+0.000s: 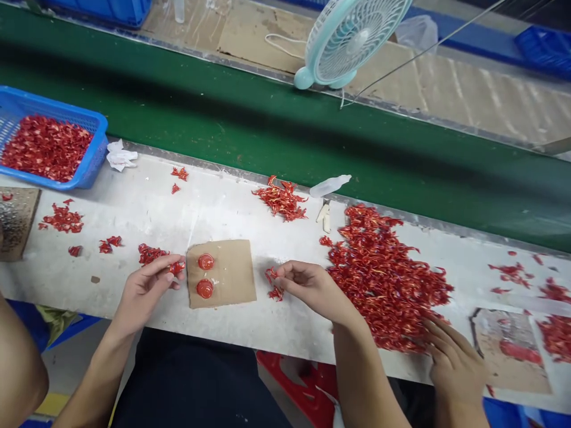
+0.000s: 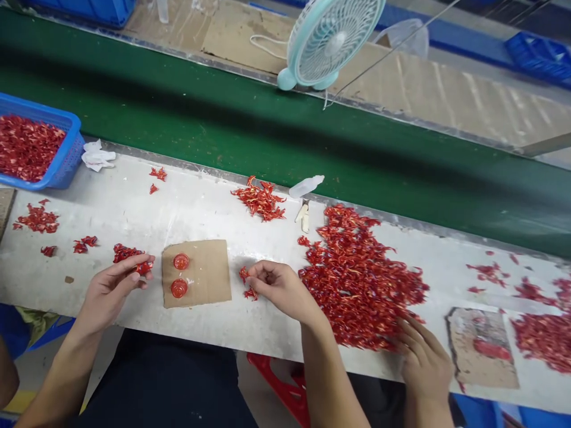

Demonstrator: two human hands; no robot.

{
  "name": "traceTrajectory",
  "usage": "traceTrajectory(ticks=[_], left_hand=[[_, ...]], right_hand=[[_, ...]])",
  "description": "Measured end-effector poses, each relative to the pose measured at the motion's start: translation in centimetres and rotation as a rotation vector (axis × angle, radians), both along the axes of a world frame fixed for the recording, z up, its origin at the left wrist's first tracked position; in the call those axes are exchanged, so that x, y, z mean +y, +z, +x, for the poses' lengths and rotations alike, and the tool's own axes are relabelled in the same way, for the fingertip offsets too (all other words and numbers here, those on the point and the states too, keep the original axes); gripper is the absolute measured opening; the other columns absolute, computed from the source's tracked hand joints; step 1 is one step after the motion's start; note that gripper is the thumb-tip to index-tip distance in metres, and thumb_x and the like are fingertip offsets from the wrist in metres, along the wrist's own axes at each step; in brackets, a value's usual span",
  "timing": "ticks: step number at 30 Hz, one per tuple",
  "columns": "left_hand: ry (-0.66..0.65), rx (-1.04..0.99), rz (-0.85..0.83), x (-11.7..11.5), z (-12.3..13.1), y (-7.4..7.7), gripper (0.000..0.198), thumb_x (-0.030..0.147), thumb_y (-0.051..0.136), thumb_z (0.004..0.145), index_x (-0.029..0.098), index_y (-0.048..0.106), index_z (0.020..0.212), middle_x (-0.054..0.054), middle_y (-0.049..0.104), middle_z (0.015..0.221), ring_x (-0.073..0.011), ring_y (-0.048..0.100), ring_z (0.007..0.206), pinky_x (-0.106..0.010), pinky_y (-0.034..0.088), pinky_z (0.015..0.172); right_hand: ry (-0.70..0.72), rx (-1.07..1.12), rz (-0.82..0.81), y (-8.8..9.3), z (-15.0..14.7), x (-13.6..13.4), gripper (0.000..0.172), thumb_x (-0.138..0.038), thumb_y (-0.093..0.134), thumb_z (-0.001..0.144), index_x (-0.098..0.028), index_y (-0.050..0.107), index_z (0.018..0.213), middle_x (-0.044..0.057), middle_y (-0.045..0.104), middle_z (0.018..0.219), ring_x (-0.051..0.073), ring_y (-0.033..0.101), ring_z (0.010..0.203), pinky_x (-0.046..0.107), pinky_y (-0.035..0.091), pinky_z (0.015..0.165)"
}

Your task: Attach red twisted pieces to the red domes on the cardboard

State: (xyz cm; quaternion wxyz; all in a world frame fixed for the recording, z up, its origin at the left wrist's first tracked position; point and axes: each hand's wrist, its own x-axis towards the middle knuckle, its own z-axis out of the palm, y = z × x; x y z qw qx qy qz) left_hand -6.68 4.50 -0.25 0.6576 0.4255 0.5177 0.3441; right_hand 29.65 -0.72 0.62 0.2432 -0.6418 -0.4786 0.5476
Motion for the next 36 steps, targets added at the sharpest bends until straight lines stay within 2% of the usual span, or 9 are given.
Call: traceTrajectory(ticks=[4,8,13,16,21,27,31,36], left_hand=[[0.063,-0.014,-0.051,-0.2,-0.2,-0.1,0.042,0.036,0.076,0.085,0.021,0.074,0.124,-0.012,0.076,0.118,-0.0235,0.074,0.093,-0.031,0.063,0.073],[0.119,-0.06,-0.082,-0.4,-0.1,-0.3,0.037,0.035,0.079,0.083,0.02,0.076,0.116,-0.012,0.077,0.115,-0.0211,0.075,0.085,-0.029,0.062,0.069],[0.097,-0.075,-0.086,-1.1,0.3,-0.8,0.03,0.033,0.078,0.084,0.02,0.077,0.111,-0.011,0.076,0.118,-0.0208,0.075,0.087,-0.029,0.062,0.071],[0.067,-0.086,-0.105,-1.7,0.3,-1.2,0.03,0.033,0.078,0.084,0.021,0.077,0.112,-0.011,0.075,0.123,-0.0215,0.075,0.09,-0.03,0.063,0.073],[0.041,-0.105,-0.126,-2.1,0.7,-1.3,0.032,0.033,0.079,0.083,0.02,0.076,0.112,-0.011,0.077,0.117,-0.022,0.077,0.09,-0.029,0.063,0.073],[0.071,-0.12,-0.118,-1.7,1.2,-0.5,0.028,0.034,0.082,0.079,0.02,0.078,0.103,-0.011,0.073,0.128,-0.0216,0.077,0.085,-0.03,0.063,0.071],[0.069,-0.094,-0.13,-1.6,1.0,-0.5,0.033,0.035,0.083,0.078,0.019,0.078,0.107,-0.011,0.078,0.116,-0.0236,0.078,0.087,-0.032,0.064,0.073],[0.112,-0.075,-0.111,-1.7,1.1,-0.7,0.033,0.035,0.084,0.076,0.019,0.079,0.105,-0.01,0.079,0.11,-0.0212,0.076,0.084,-0.029,0.064,0.068]], right_hand=[[-0.144,0.174,-0.013,-1.3,-1.7,0.1,0.021,-0.039,0.074,0.082,-0.018,0.068,0.083,-0.001,0.062,0.068,0.01,0.049,0.053,0.025,0.045,0.051],[-0.239,0.343,0.002,-2.0,-6.1,0.8,0.017,-0.035,0.07,0.081,-0.021,0.062,0.08,-0.006,0.054,0.059,0.007,0.038,0.043,0.021,0.031,0.041],[-0.187,0.301,-0.015,-1.3,-11.1,2.5,0.014,-0.032,0.071,0.076,-0.02,0.063,0.076,-0.001,0.065,0.063,0.009,0.047,0.047,0.022,0.037,0.044],[-0.182,0.222,0.046,-1.4,-11.5,3.0,0.014,-0.033,0.069,0.079,-0.019,0.067,0.075,0.001,0.068,0.065,0.011,0.051,0.051,0.023,0.042,0.047],[-0.162,0.128,0.08,-1.6,-11.3,3.0,0.026,-0.039,0.062,0.089,-0.018,0.072,0.076,0.002,0.068,0.068,0.012,0.051,0.052,0.025,0.043,0.049],[-0.226,0.151,0.096,-1.5,-13.0,3.8,0.018,-0.037,0.07,0.08,-0.02,0.072,0.076,-0.002,0.061,0.06,0.011,0.046,0.051,0.025,0.04,0.05],[-0.197,0.099,0.107,-1.9,-13.5,4.2,0.016,-0.035,0.069,0.079,-0.02,0.071,0.072,-0.001,0.062,0.061,0.012,0.05,0.054,0.026,0.041,0.054],[-0.17,0.146,0.082,-1.9,-13.3,4.3,0.016,-0.033,0.072,0.079,-0.019,0.073,0.072,-0.002,0.062,0.06,0.011,0.05,0.054,0.025,0.04,0.054]])
